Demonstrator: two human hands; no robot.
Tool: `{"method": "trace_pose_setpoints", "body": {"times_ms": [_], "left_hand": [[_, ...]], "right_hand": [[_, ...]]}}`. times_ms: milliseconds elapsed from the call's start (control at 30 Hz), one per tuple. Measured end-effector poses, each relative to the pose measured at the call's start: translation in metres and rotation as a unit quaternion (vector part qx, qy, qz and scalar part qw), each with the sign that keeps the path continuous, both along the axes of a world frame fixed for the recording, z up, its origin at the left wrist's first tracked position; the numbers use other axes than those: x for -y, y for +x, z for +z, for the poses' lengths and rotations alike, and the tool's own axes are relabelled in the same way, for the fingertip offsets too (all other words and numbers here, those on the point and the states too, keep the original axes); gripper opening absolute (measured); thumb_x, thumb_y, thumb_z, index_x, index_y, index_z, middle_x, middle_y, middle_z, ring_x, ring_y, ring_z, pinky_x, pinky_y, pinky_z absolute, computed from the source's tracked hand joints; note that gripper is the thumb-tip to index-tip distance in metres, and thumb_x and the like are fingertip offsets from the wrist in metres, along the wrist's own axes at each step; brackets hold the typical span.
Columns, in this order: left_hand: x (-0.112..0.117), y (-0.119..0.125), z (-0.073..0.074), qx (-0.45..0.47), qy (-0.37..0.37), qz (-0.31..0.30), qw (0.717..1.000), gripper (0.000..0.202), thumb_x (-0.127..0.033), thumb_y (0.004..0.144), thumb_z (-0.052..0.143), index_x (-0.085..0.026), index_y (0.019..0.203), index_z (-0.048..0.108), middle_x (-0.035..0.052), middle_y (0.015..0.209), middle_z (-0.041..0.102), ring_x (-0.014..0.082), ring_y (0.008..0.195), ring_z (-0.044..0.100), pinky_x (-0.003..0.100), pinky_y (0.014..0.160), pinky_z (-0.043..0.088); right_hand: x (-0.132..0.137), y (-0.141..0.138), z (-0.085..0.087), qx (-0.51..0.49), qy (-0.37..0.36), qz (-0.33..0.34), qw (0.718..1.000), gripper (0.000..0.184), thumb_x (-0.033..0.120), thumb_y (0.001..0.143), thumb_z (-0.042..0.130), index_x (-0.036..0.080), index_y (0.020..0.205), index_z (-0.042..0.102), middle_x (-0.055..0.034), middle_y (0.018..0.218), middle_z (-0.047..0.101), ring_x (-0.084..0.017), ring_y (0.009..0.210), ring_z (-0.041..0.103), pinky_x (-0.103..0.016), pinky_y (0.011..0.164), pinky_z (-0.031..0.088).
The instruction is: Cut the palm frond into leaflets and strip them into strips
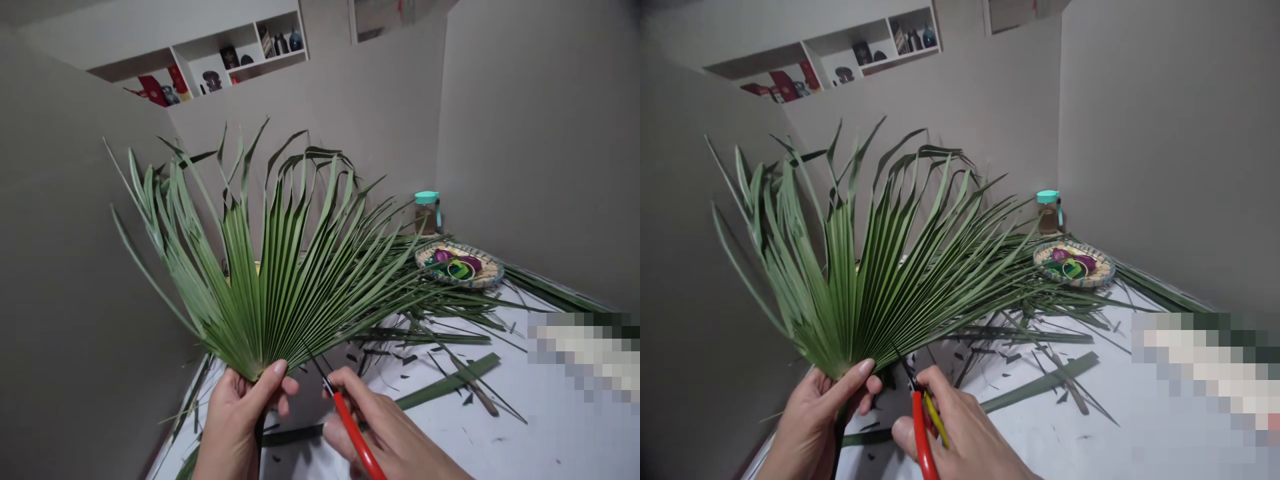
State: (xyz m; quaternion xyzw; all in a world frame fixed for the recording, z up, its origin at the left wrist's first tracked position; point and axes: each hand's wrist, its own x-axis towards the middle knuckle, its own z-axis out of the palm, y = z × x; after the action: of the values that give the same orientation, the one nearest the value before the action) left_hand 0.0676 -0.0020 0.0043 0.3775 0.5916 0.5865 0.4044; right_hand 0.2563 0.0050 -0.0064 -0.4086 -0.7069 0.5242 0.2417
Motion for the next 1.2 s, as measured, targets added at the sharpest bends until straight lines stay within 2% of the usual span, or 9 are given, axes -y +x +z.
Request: {"method": "trace_pose_setpoints", "body": {"times_ms": [67,233,367,533,667,867,1033,1100,1200], "left_hand": [[0.0,0.001,0.001,-0.004,-0.002,-0.006,1.0,0.035,-0.04,0.064,0.086,-0.02,0.073,0.059,-0.0008,0.06,0.069,0.0142,0.053,0.058,0.024,0.056,0.047],[0.001,0.005,0.004,-0.012,-0.016,-0.005,1.0,0.037,-0.043,0.061,0.086,-0.02,0.069,0.059,0.0011,0.058,0.069,0.0159,0.053,0.058,0.026,0.056,0.047],[-0.001,0.005,0.004,0.002,-0.011,-0.013,1.0,0.035,-0.04,0.061,0.087,-0.02,0.074,0.061,-0.0004,0.06,0.068,0.0151,0.054,0.058,0.025,0.056,0.048],[-0.002,0.003,0.003,0.004,-0.009,-0.024,1.0,0.033,-0.039,0.065,0.085,-0.02,0.074,0.06,-0.0014,0.06,0.066,0.0126,0.051,0.054,0.023,0.053,0.046],[0.001,0.004,0.005,-0.001,-0.027,-0.023,0.999,0.038,-0.045,0.062,0.086,-0.02,0.064,0.056,-0.0025,0.051,0.06,0.0089,0.042,0.042,0.021,0.042,0.036],[0.0,0.005,0.006,0.032,-0.05,0.004,0.998,0.048,-0.048,0.051,0.09,-0.022,0.059,0.051,-0.0042,0.047,0.055,0.011,0.049,0.046,0.02,0.049,0.042],[-0.003,0.005,0.005,0.006,-0.041,-0.02,0.999,0.05,-0.052,0.054,0.087,-0.022,0.053,0.046,-0.0045,0.041,0.05,0.011,0.046,0.044,0.022,0.048,0.039],[-0.004,0.004,0.004,0.0,-0.037,-0.02,0.999,0.05,-0.052,0.055,0.086,-0.022,0.054,0.046,-0.0052,0.041,0.049,0.0106,0.045,0.043,0.022,0.049,0.039],[-0.005,0.002,0.001,-0.001,-0.03,-0.019,0.999,0.049,-0.052,0.058,0.085,-0.022,0.056,0.046,-0.0065,0.04,0.048,0.0093,0.043,0.04,0.022,0.048,0.037]], "right_hand": [[0.003,-0.003,0.001,0.004,-0.01,-0.006,1.0,0.026,0.041,0.088,0.057,0.023,0.107,0.051,-0.0038,0.094,0.061,-0.021,0.083,0.055,-0.034,0.081,0.043],[0.003,-0.005,-0.002,-0.003,-0.008,-0.029,1.0,0.031,0.044,0.091,0.049,0.023,0.115,0.049,-0.001,0.081,0.056,-0.022,0.082,0.056,-0.036,0.082,0.044],[-0.001,-0.006,-0.011,-0.03,0.021,-0.031,0.999,0.03,0.047,0.092,0.048,0.025,0.113,0.05,-0.0039,0.09,0.06,-0.024,0.09,0.057,-0.038,0.088,0.044],[-0.002,-0.009,-0.015,-0.068,0.027,-0.027,0.997,0.033,0.055,0.094,0.046,0.024,0.105,0.052,-0.0036,0.088,0.062,-0.02,0.077,0.057,-0.033,0.078,0.047],[-0.001,-0.011,-0.011,-0.074,0.018,-0.004,0.997,0.035,0.055,0.098,0.038,0.022,0.103,0.051,-0.0017,0.082,0.058,-0.015,0.064,0.053,-0.029,0.069,0.047],[-0.005,-0.011,-0.018,-0.037,0.077,-0.031,0.996,0.029,0.049,0.099,0.038,0.023,0.106,0.05,-0.0064,0.098,0.062,-0.024,0.099,0.058,-0.037,0.09,0.045],[-0.009,-0.012,-0.025,-0.001,0.124,-0.001,0.992,0.027,0.044,0.099,0.037,0.023,0.091,0.052,-0.01,0.114,0.061,-0.024,0.098,0.058,-0.038,0.092,0.043],[-0.01,-0.013,-0.022,0.008,0.105,-0.003,0.994,0.023,0.041,0.098,0.039,0.023,0.09,0.051,-0.0102,0.112,0.063,-0.026,0.104,0.058,-0.039,0.096,0.043],[-0.01,-0.012,-0.016,0.017,0.061,-0.016,0.998,0.016,0.037,0.095,0.044,0.023,0.098,0.051,-0.0108,0.112,0.064,-0.028,0.114,0.056,-0.041,0.1,0.041]]}}
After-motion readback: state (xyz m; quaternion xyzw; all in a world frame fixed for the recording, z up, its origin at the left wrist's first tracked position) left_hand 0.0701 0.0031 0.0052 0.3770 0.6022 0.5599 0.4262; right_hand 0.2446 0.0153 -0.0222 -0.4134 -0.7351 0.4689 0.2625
